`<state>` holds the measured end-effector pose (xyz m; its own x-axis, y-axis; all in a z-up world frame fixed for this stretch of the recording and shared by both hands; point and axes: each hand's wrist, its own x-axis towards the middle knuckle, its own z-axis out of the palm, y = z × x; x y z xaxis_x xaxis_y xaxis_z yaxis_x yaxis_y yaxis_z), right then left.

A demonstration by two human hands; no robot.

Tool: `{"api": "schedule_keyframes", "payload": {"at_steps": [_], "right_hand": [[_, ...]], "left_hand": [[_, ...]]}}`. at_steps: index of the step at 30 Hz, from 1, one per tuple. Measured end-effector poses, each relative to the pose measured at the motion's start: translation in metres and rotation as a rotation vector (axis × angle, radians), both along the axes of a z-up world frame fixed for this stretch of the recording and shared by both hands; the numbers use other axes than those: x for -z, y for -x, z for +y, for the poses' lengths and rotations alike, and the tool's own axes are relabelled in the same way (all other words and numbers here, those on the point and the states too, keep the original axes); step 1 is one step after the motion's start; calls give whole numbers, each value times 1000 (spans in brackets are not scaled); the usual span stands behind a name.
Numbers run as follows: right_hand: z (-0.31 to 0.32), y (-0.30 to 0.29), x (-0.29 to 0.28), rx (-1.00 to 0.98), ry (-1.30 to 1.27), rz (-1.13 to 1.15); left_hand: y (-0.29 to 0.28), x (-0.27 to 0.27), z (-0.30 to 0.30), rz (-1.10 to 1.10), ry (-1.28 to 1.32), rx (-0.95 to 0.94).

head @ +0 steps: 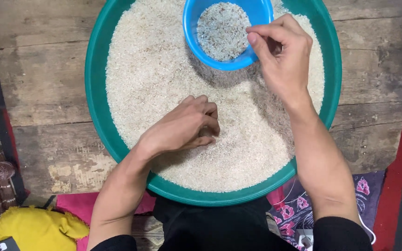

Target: The person sorts through a large basin of grains by hand, picking out debris and placing it into a smaller bowl.

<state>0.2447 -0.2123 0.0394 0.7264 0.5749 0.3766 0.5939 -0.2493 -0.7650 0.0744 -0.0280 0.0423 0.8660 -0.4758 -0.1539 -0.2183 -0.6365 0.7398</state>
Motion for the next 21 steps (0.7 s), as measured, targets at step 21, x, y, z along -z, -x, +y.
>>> {"api": "schedule_keyframes", "payload": {"at_steps": [21], "right_hand": [[-27, 22, -11, -131, 137, 198]], "left_hand": [[-43, -30, 20, -368, 408, -600]]}}
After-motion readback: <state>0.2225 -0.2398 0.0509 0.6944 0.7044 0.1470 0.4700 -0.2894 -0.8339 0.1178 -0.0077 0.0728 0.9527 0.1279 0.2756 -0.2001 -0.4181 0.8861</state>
